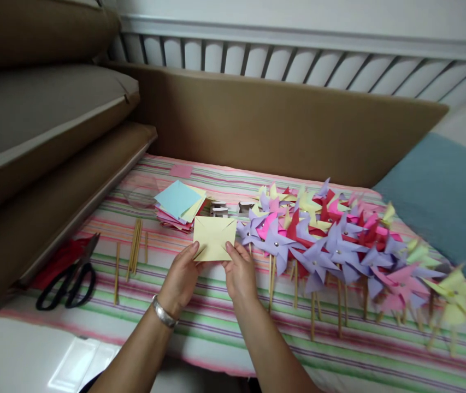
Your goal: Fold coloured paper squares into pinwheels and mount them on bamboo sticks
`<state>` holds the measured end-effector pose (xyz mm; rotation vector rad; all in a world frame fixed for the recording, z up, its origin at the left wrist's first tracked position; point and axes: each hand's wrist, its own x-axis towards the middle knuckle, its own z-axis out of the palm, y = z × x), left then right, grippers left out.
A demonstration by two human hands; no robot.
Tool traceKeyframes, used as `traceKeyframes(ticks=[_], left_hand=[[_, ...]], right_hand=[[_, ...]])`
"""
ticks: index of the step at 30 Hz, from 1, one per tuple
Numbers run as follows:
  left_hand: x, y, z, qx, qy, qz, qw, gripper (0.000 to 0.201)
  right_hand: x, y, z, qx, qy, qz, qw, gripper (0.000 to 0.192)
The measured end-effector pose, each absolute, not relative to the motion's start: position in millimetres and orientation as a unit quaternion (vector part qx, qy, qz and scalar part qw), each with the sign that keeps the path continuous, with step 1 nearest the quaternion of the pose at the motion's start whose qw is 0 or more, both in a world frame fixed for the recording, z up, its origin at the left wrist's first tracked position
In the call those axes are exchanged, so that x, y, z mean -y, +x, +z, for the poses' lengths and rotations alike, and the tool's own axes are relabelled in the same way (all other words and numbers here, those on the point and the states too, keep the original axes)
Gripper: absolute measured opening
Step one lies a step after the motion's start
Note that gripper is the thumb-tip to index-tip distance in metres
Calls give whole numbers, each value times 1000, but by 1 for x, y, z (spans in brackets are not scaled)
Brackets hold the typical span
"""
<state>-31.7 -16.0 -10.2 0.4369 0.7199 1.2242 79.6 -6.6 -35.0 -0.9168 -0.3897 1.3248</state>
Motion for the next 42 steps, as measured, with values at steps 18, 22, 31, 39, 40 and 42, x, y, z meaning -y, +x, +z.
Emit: traceKeyframes(ticks=[18,22,31,39,40,42], left_hand=[[13,-21,-18,-412,316,607,601,23],[9,-29,-18,-452,402,576,550,18],[9,-34,-16,-453,481,486,572,21],[8,-27,-23,-460,448,476,601,5],[8,-26,-24,-467,432,503,585,13],[9,-24,-24,-494,398,557,537,30]], right_hand=[[13,76,-30,222,-433,598,636,30],[7,89,-31,260,-456,522,672,37],[2,118,-15,418,-492,448,618,45],[4,126,-2,512,-528,400,547,7],[5,126,0,524,-531,364,558,5],[8,127,4,544,-525,276,593,4]])
